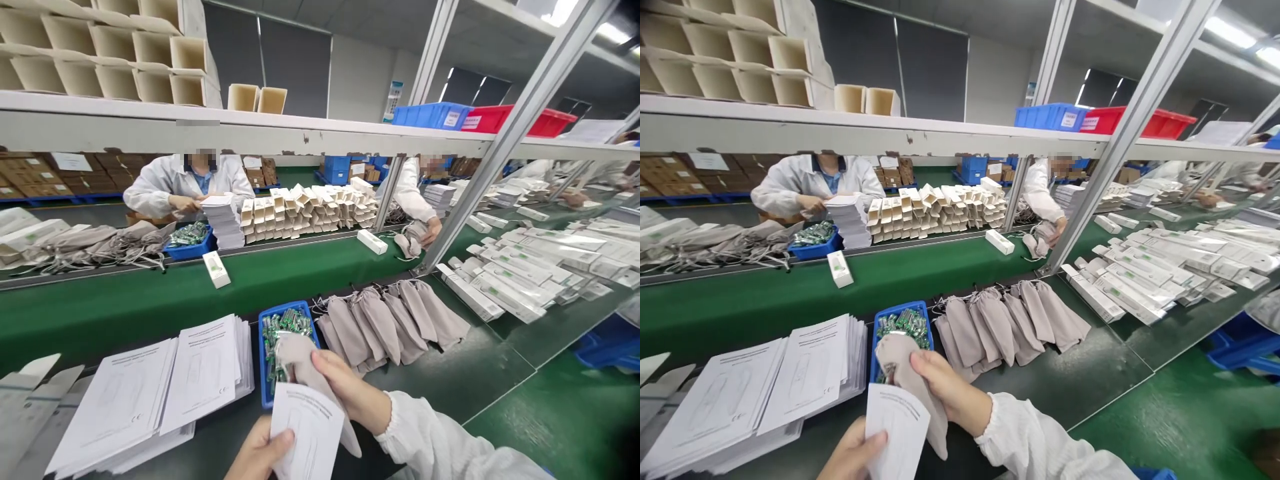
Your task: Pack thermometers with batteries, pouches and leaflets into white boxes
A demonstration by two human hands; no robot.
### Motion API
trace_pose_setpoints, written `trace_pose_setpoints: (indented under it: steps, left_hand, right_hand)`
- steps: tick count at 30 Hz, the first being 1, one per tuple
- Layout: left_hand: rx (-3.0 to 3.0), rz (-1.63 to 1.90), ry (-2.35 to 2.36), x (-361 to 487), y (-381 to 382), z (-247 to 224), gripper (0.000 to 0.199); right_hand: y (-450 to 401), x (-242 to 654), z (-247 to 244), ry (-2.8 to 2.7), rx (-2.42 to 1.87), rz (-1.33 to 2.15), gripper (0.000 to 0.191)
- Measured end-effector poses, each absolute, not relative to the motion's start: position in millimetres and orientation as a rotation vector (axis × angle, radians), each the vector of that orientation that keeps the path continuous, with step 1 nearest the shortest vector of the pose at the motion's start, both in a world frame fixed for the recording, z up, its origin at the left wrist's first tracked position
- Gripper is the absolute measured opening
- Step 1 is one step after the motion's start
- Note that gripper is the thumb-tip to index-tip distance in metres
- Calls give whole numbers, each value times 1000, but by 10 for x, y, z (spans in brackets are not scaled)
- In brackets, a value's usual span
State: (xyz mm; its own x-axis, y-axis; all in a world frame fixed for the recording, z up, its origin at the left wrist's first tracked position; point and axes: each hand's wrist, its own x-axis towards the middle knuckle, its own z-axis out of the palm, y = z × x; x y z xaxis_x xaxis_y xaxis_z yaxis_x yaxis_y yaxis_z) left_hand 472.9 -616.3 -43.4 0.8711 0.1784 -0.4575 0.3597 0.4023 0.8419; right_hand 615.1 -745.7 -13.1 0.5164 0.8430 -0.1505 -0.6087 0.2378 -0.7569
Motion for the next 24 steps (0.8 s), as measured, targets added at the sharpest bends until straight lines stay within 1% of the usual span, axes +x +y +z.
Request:
trace_pose_setpoints:
  steps: [3,5,8,11,14,18,19,20,21,23,24]
  left_hand:
    - [1091,-96,526,4734,-6195,-408,50]
    - [991,-63,551,4730,-6198,-321,51]
    - [810,140,655,4747,-6230,-165,61]
    - [714,307,632,4788,-6327,-98,72]
    - [687,323,591,4814,-6454,-151,78]
    - [762,392,605,4752,-6546,-308,81]
    - [795,411,601,4719,-6548,-341,81]
    - [826,421,583,4683,-6543,-363,82]
    - [855,428,548,4647,-6532,-371,82]
    - [927,447,432,4587,-6492,-339,86]
    - [975,460,371,4566,-6465,-302,89]
  right_hand:
    - [-7478,6238,-90,-163,-949,930,60]
    - [-7552,6303,0,-146,-1077,800,57]
    - [-7661,6298,157,-264,-1307,594,51]
    - [-7644,6103,221,-461,-1450,581,51]
    - [-7480,5853,139,-600,-1611,570,52]
    - [-7271,5753,-69,-793,-1866,189,39]
    - [-7249,5776,-116,-808,-1864,123,40]
    - [-7239,5811,-158,-799,-1829,119,47]
    - [-7236,5850,-196,-777,-1769,188,58]
    - [-7235,5914,-266,-749,-1603,483,80]
    - [-7230,5926,-300,-752,-1517,653,83]
